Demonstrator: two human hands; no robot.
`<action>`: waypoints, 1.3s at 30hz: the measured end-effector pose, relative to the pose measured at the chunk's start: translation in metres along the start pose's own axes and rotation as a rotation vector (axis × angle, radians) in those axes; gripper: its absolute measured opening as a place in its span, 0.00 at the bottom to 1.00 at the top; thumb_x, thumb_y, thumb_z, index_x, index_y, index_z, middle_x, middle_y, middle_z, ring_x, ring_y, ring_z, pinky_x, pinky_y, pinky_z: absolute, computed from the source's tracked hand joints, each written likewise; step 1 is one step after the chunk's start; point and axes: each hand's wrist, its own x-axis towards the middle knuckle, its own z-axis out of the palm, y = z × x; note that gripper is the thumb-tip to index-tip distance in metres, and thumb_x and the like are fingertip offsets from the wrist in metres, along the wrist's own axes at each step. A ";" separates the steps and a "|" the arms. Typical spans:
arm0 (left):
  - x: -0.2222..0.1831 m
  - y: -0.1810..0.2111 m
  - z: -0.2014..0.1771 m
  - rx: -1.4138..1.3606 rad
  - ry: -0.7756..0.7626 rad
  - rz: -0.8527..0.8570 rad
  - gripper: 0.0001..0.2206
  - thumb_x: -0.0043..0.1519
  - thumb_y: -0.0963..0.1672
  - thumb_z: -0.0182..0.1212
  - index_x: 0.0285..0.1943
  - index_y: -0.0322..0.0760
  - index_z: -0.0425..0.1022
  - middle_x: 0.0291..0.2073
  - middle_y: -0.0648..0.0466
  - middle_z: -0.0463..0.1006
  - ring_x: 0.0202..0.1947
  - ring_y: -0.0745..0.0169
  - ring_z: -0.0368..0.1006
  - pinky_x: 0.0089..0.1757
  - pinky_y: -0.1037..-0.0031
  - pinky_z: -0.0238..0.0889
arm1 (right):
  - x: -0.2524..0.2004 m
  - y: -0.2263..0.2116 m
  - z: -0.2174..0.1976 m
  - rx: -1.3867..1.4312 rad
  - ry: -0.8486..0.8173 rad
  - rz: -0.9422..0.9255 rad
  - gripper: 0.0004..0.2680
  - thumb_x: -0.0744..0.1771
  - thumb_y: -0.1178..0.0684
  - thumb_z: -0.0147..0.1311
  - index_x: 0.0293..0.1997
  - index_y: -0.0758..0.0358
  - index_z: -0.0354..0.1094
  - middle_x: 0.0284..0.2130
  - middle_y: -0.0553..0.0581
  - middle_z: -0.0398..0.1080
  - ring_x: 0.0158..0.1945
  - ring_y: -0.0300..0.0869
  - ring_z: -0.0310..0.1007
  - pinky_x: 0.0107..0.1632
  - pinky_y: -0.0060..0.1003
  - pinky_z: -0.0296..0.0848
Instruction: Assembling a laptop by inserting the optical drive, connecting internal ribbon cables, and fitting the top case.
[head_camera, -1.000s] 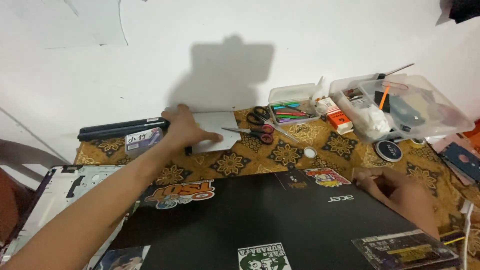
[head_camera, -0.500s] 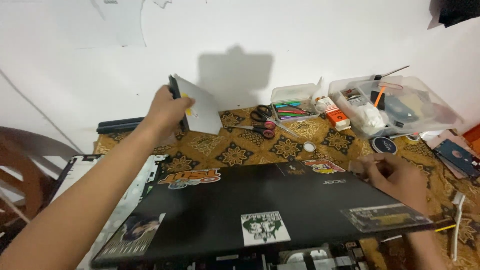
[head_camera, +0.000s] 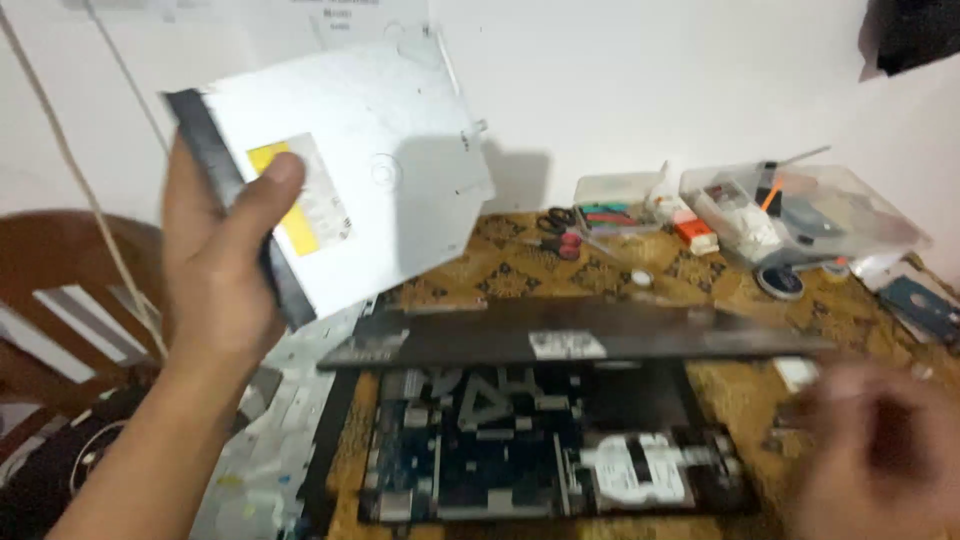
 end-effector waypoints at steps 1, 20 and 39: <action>-0.017 0.009 -0.004 -0.030 0.033 0.029 0.26 0.64 0.48 0.58 0.70 0.39 0.60 0.58 0.51 0.74 0.57 0.56 0.74 0.55 0.69 0.71 | -0.018 -0.029 -0.007 0.001 -0.139 -0.121 0.03 0.77 0.63 0.47 0.49 0.68 0.67 0.40 0.60 0.70 0.43 0.44 0.68 0.54 0.36 0.66; -0.217 0.011 0.012 -0.216 -0.218 -1.089 0.16 0.59 0.42 0.63 0.56 0.34 0.78 0.47 0.41 0.93 0.44 0.48 0.87 0.38 0.63 0.76 | -0.107 -0.060 -0.039 0.259 -0.511 0.640 0.14 0.65 0.59 0.58 0.57 0.64 0.77 0.23 0.62 0.74 0.16 0.46 0.63 0.13 0.39 0.57; -0.208 0.011 0.034 0.039 -0.891 -0.636 0.27 0.62 0.56 0.51 0.75 0.67 0.65 0.36 0.56 0.82 0.14 0.67 0.53 0.28 0.62 0.53 | -0.093 -0.050 -0.059 0.119 -0.561 0.567 0.12 0.61 0.62 0.62 0.48 0.65 0.83 0.46 0.61 0.85 0.45 0.46 0.78 0.48 0.42 0.75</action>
